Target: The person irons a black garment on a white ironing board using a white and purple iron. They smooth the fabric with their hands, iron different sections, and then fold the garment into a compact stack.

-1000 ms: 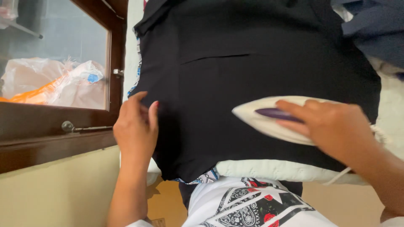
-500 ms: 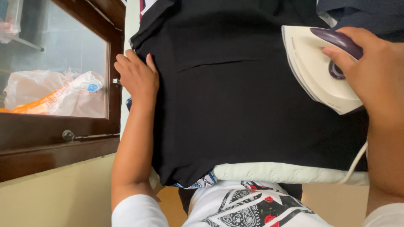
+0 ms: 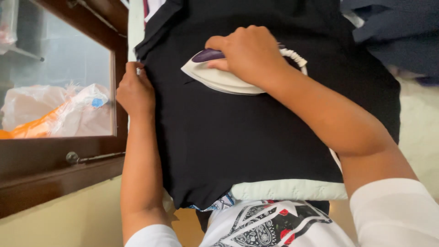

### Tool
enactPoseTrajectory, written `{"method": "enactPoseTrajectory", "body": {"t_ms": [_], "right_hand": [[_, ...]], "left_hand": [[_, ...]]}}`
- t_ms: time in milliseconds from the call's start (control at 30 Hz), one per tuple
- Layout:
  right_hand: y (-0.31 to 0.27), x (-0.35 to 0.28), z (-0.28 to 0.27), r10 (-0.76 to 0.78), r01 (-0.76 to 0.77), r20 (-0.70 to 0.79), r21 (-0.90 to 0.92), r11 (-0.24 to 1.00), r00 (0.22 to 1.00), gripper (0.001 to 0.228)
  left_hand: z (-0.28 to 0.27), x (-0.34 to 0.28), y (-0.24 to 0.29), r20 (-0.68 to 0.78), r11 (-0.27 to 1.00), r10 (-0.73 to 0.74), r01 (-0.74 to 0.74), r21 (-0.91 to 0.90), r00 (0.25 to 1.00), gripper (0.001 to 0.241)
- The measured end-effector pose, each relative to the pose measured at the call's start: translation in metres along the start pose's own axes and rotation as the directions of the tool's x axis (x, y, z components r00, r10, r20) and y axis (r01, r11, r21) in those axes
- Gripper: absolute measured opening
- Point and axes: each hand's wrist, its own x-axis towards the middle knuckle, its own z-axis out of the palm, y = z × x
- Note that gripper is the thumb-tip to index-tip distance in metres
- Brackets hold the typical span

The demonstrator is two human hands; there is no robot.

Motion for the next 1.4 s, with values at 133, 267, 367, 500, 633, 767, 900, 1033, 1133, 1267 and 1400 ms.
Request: {"method": "enactPoseTrajectory", "body": {"t_ms": [133, 267, 367, 500, 633, 767, 900, 1033, 1133, 1267, 1400], "right_hand": [[0.02, -0.019, 0.008, 0.041, -0.044, -0.048, -0.063, 0.997, 0.998, 0.041], [0.066, -0.077, -0.021, 0.307, -0.287, 0.074, -0.203, 0.936, 0.949, 0.045], [0.113, -0.146, -0.034, 0.506, -0.459, 0.1, -0.301, 0.836, 0.857, 0.047], [0.152, -0.248, -0.054, 0.646, -0.625, -0.015, -0.269, 0.733, 0.763, 0.047], [0.116, -0.284, -0.067, 0.723, -0.723, 0.019, 0.014, 0.69, 0.69, 0.036], [0.081, -0.281, -0.071, 0.608, -0.551, 0.144, -0.299, 0.779, 0.781, 0.048], [0.008, -0.263, -0.069, 0.27, -0.2, 0.212, -0.299, 0.933, 0.939, 0.052], [-0.045, -0.254, -0.08, -0.026, 0.037, 0.186, -0.054, 0.998, 0.982, 0.045], [-0.046, -0.265, -0.076, -0.011, 0.022, 0.077, -0.141, 0.99, 0.997, 0.049], [-0.008, -0.291, -0.078, 0.336, -0.291, 0.095, -0.323, 0.901, 0.937, 0.045], [0.057, -0.346, -0.081, 0.764, -0.653, 0.059, -0.48, 0.586, 0.642, 0.05]], "left_hand": [[0.005, -0.001, -0.006, -0.01, 0.998, 0.057, -0.058, -0.021, 0.998, 0.011], [0.006, -0.002, -0.008, -0.015, 0.997, 0.077, -0.077, 0.0, 0.997, 0.013], [0.009, -0.003, -0.011, -0.024, 0.997, 0.077, -0.077, 0.008, 0.997, 0.013], [0.005, -0.002, -0.007, -0.025, 0.998, 0.056, -0.056, -0.002, 0.998, 0.012], [0.01, -0.002, -0.011, -0.022, 0.997, 0.075, -0.075, 0.034, 0.997, 0.01], [-0.007, -0.006, -0.004, 0.043, 0.992, 0.121, -0.12, -0.025, 0.992, 0.017], [-0.049, -0.027, 0.016, 0.126, 0.99, 0.127, -0.117, -0.078, 0.984, 0.031], [-0.064, -0.071, 0.006, 0.077, 0.963, 0.244, -0.251, 0.1, 0.967, 0.052], [-0.085, -0.102, 0.014, 0.02, 0.963, 0.25, -0.25, 0.101, 0.968, 0.051], [-0.099, -0.134, 0.019, 0.009, 0.978, 0.195, -0.195, 0.07, 0.981, 0.057], [-0.102, -0.147, 0.011, -0.046, 0.984, 0.165, -0.167, -0.056, 0.985, 0.052]]}}
